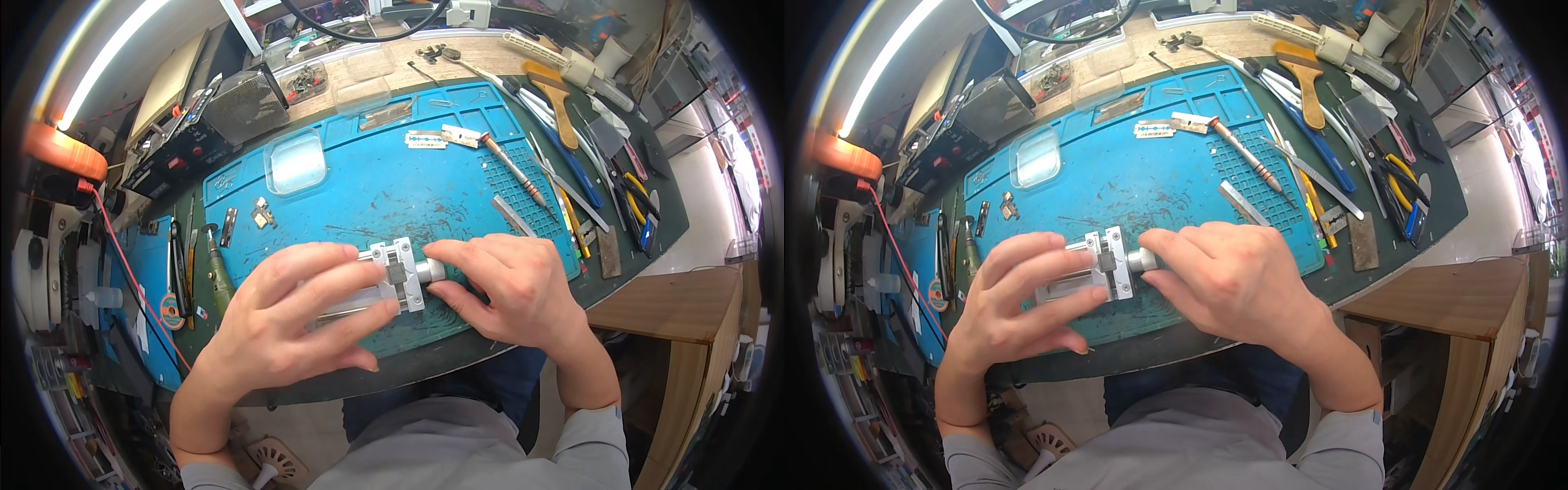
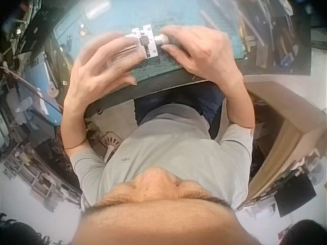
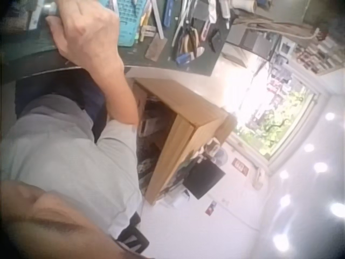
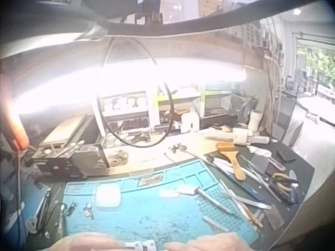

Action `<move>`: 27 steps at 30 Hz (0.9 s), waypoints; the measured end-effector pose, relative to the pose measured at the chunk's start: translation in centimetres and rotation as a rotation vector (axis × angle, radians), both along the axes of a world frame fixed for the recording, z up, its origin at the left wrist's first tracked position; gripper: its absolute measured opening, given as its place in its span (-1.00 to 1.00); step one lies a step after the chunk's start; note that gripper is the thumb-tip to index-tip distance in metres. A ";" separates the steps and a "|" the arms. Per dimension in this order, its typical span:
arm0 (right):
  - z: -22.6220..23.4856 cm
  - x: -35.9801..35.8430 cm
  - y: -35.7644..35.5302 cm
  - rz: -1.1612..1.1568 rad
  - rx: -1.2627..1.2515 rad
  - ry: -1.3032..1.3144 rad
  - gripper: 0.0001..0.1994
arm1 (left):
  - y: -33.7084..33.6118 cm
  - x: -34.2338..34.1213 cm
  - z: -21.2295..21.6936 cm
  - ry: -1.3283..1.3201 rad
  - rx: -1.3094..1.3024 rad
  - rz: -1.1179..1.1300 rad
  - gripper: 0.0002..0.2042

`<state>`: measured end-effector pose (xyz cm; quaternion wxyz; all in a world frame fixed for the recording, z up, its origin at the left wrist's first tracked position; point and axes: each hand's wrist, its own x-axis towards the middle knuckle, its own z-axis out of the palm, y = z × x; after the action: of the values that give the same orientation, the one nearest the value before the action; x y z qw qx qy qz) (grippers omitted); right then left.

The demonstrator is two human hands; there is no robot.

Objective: The person uses a rotary tool to grind or deburr a small metal assembly held on a blue workbench. They then insert a small metal piece into the assembly, rotate a cylindrical component, and brush away debris before repeating the grinding and insertion steps.

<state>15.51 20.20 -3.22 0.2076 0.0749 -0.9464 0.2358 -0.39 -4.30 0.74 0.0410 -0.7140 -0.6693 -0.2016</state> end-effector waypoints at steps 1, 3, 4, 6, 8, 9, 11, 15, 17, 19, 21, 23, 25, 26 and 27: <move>-0.1 0.0 -0.1 -0.006 -0.015 0.005 -0.67 | 0.0 0.0 -0.1 0.006 0.043 -0.014 -0.57; -0.1 0.0 -0.1 -0.015 -0.040 0.016 -0.65 | 0.1 -0.1 -0.4 0.017 0.133 -0.042 -0.67; 0.1 0.0 -0.1 -0.014 -0.030 0.000 -0.66 | -0.1 -0.3 -0.5 0.006 0.175 -0.032 -0.76; 0.3 0.0 0.0 -0.012 -0.007 -0.036 -0.68 | -0.1 -0.3 -0.5 -0.029 0.189 0.004 -0.76; 0.3 0.1 0.0 -0.013 -0.007 -0.040 -0.68 | -0.5 -0.6 0.0 -0.047 0.127 0.019 -0.71; 0.3 0.1 0.0 -0.013 -0.007 -0.040 -0.69 | -0.3 -0.6 0.0 -0.018 0.119 0.053 -0.69; 0.3 0.0 0.0 -0.002 -0.002 -0.027 -0.69 | 0.0 -0.3 0.1 0.038 0.104 0.122 -0.62; 0.3 0.1 -0.1 -0.002 -0.004 -0.035 -0.70 | 0.4 0.2 0.3 0.021 0.048 0.139 -0.52; 0.3 0.0 0.0 -0.001 -0.002 -0.029 -0.71 | 0.5 0.7 0.2 0.041 0.009 0.145 -0.51; 0.3 0.1 0.0 -0.005 0.002 -0.037 -0.71 | 0.6 0.2 0.3 0.017 0.031 0.066 -0.53; 0.4 0.1 0.0 -0.006 0.006 -0.048 -0.71 | 0.2 -0.1 0.4 0.019 0.103 0.028 -0.57; 0.6 0.0 0.0 -0.001 0.010 -0.049 -0.71 | -0.3 -0.3 -0.1 0.040 0.230 0.026 -0.60; 0.7 0.0 -0.1 0.002 0.009 -0.050 -0.71 | -0.7 -0.6 -0.2 0.012 0.256 0.062 -0.64; 0.6 0.1 -0.1 0.001 0.010 -0.049 -0.71 | -0.8 -0.7 -0.3 -0.002 0.274 0.079 -0.66; 0.6 0.1 0.0 0.000 0.010 -0.049 -0.71 | -0.7 -0.8 -0.2 -0.006 0.275 0.087 -0.68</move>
<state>15.57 20.16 -2.67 0.1843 0.0700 -0.9524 0.2327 -1.15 -4.99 0.56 0.1452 -0.6714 -0.6656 -0.2917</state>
